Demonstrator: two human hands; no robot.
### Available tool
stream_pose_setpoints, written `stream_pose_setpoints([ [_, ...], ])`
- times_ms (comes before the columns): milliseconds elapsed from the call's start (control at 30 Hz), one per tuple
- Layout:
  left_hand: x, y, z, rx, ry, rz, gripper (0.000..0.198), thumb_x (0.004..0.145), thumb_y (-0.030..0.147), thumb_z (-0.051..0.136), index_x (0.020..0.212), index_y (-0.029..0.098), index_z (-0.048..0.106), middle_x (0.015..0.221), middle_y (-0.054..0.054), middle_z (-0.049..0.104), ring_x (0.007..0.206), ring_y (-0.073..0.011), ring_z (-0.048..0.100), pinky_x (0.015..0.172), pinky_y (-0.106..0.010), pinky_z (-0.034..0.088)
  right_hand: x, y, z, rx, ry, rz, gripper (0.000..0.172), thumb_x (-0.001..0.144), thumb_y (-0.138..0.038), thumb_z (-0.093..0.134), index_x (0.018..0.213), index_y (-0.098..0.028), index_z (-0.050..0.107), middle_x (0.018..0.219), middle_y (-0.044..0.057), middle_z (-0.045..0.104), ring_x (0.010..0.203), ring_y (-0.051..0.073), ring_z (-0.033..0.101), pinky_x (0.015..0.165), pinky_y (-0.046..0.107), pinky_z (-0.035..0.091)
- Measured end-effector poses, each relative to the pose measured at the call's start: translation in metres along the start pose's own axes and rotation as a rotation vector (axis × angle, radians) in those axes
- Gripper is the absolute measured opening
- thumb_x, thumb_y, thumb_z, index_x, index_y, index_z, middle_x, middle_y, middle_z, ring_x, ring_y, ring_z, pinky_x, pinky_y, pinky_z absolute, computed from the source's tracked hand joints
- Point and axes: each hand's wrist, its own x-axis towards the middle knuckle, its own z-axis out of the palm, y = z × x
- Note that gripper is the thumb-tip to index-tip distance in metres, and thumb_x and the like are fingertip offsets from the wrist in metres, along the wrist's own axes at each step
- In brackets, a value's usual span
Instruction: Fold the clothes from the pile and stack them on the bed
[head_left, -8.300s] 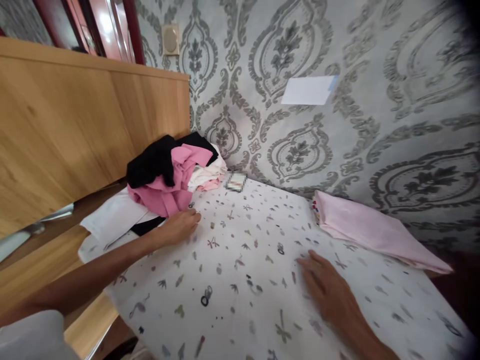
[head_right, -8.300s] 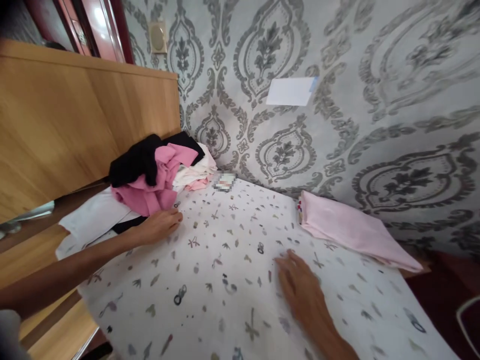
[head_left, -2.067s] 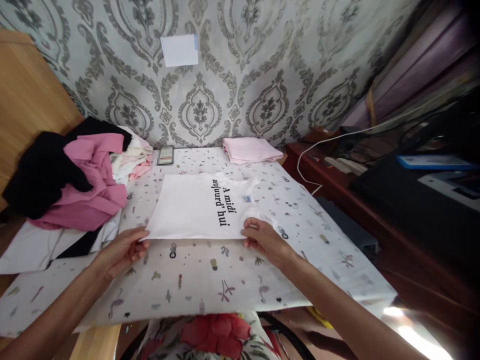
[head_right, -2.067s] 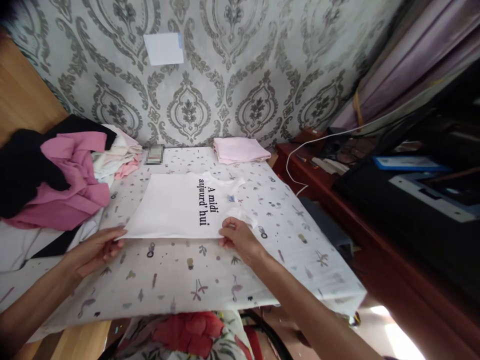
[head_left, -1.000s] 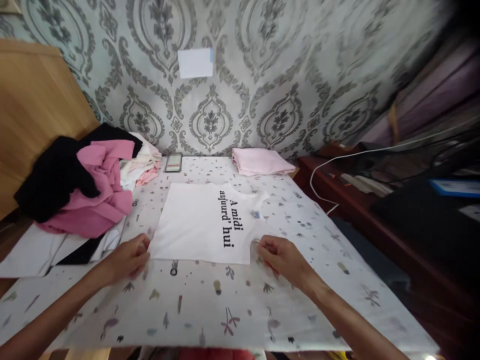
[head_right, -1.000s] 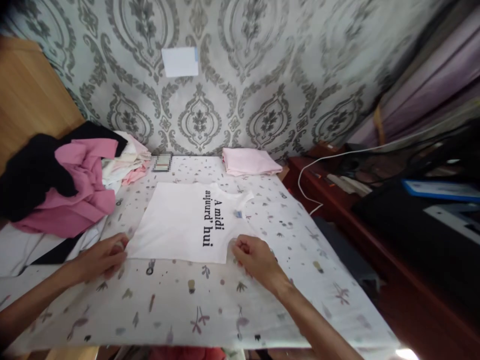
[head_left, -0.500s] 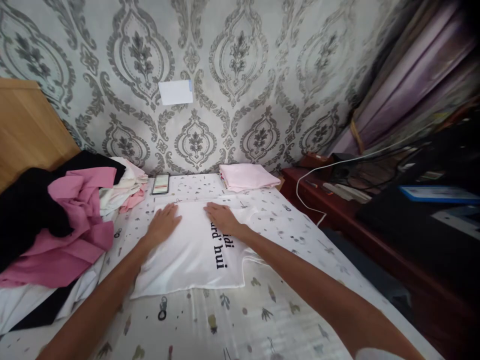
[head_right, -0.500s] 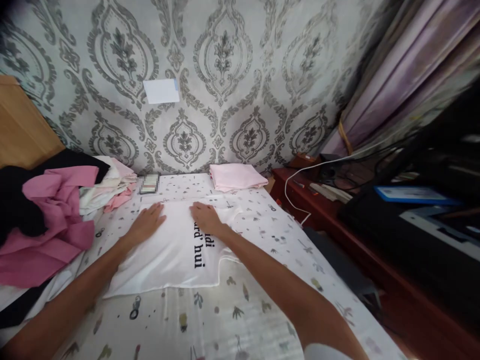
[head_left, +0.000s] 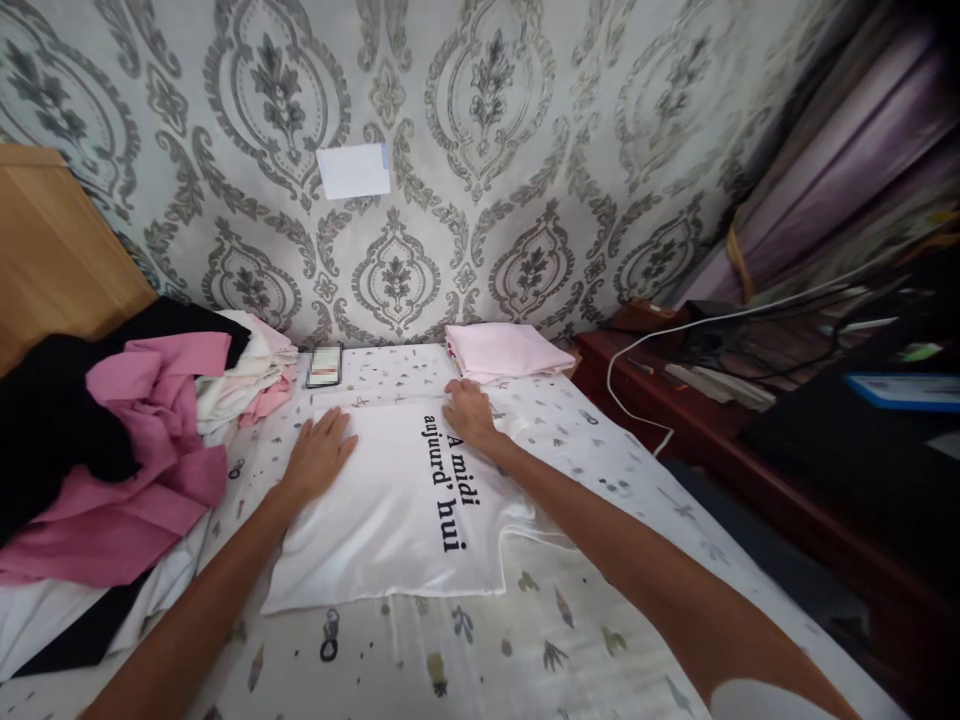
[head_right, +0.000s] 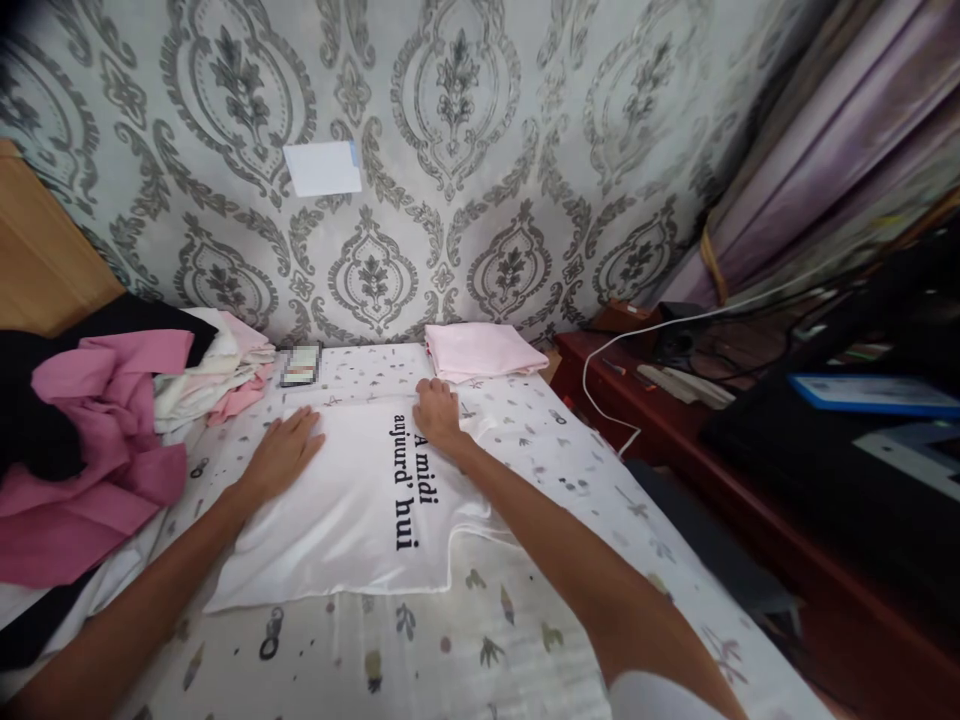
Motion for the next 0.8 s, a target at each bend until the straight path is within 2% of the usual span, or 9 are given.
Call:
stream_pose_setpoints([
  [100, -0.032, 0.022, -0.01, -0.02, 0.105, 0.126, 0.044, 0.101, 0.034, 0.036, 0.136, 0.014, 0.055, 0.149, -0.018, 0.05, 0.142, -0.0288, 0.043, 0.121, -0.056, 0.025, -0.056, -0.018, -0.005, 0.091, 0.138, -0.214, 0.035, 0.091, -0.017, 0.052, 0.126, -0.015, 0.056, 0.129, 0.018, 0.058, 0.122, 0.032, 0.05, 0.102, 0.049, 0.042],
  [167, -0.064, 0.044, -0.014, -0.05, 0.183, 0.314, 0.04, 0.101, 0.03, 0.038, 0.134, 0.016, 0.057, 0.145, -0.016, 0.056, 0.14, -0.0265, 0.046, 0.123, -0.055, 0.023, -0.11, -0.032, -0.006, 0.178, 0.236, -0.447, 0.033, 0.095, -0.017, 0.048, 0.126, -0.018, 0.057, 0.131, 0.017, 0.059, 0.125, 0.031, 0.051, 0.102, 0.05, 0.044],
  [233, -0.098, 0.067, -0.017, -0.055, 0.23, 0.539, 0.04, 0.099, 0.023, 0.041, 0.136, 0.016, 0.055, 0.143, -0.013, 0.058, 0.142, -0.0248, 0.043, 0.126, -0.055, 0.017, -0.165, -0.043, -0.007, 0.236, 0.26, -0.652, 0.041, 0.094, -0.013, 0.047, 0.134, -0.019, 0.052, 0.13, 0.016, 0.062, 0.122, 0.03, 0.054, 0.102, 0.051, 0.047],
  [267, -0.113, 0.077, -0.018, -0.047, 0.238, 0.631, 0.04, 0.097, 0.021, 0.043, 0.136, 0.017, 0.056, 0.141, -0.012, 0.06, 0.144, -0.0241, 0.041, 0.128, -0.055, 0.013, -0.189, -0.047, -0.008, 0.257, 0.26, -0.709, 0.047, 0.092, -0.009, 0.046, 0.137, -0.019, 0.049, 0.128, 0.015, 0.064, 0.121, 0.029, 0.056, 0.102, 0.051, 0.049],
  [367, -0.146, 0.097, -0.022, 0.005, 0.206, 0.785, 0.037, 0.095, 0.023, 0.047, 0.129, 0.023, 0.062, 0.136, -0.006, 0.064, 0.146, -0.0228, 0.038, 0.131, -0.05, 0.011, -0.235, -0.052, -0.011, 0.301, 0.195, -0.67, 0.05, 0.09, -0.005, 0.046, 0.137, -0.02, 0.049, 0.125, 0.014, 0.066, 0.12, 0.027, 0.059, 0.102, 0.047, 0.053],
  [467, -0.158, 0.106, -0.025, -0.007, 0.25, 0.821, 0.031, 0.093, 0.024, 0.051, 0.119, 0.027, 0.067, 0.129, -0.003, 0.068, 0.144, -0.0215, 0.042, 0.132, -0.046, 0.017, -0.245, -0.051, -0.013, 0.336, 0.173, -0.641, 0.044, 0.091, -0.005, 0.045, 0.132, -0.02, 0.053, 0.123, 0.012, 0.067, 0.116, 0.025, 0.061, 0.1, 0.044, 0.055],
  [567, -0.16, 0.111, -0.028, -0.114, 0.335, 0.784, 0.026, 0.093, 0.025, 0.054, 0.116, 0.024, 0.067, 0.12, -0.002, 0.073, 0.135, -0.0186, 0.052, 0.131, -0.041, 0.018, -0.242, -0.052, -0.012, 0.389, 0.17, -0.706, 0.039, 0.093, -0.004, 0.041, 0.129, -0.017, 0.053, 0.12, 0.012, 0.067, 0.115, 0.022, 0.059, 0.101, 0.042, 0.054],
  [667, -0.166, 0.117, -0.031, -0.154, 0.355, 0.78, 0.026, 0.094, 0.02, 0.049, 0.112, 0.022, 0.067, 0.113, -0.001, 0.075, 0.123, -0.0169, 0.062, 0.13, -0.038, 0.021, -0.238, -0.052, -0.01, 0.485, 0.137, -0.737, 0.033, 0.096, -0.007, 0.04, 0.124, -0.017, 0.054, 0.113, 0.011, 0.067, 0.109, 0.02, 0.06, 0.098, 0.04, 0.054],
  [800, -0.176, 0.119, -0.042, -0.101, 0.312, 0.86, 0.03, 0.091, 0.013, 0.049, 0.112, 0.019, 0.068, 0.118, -0.003, 0.074, 0.122, -0.0191, 0.062, 0.121, -0.039, 0.041, -0.231, -0.032, -0.016, 0.537, 0.226, -0.694, 0.029, 0.095, -0.008, 0.043, 0.118, -0.019, 0.057, 0.109, 0.01, 0.068, 0.105, 0.021, 0.06, 0.092, 0.039, 0.055],
])
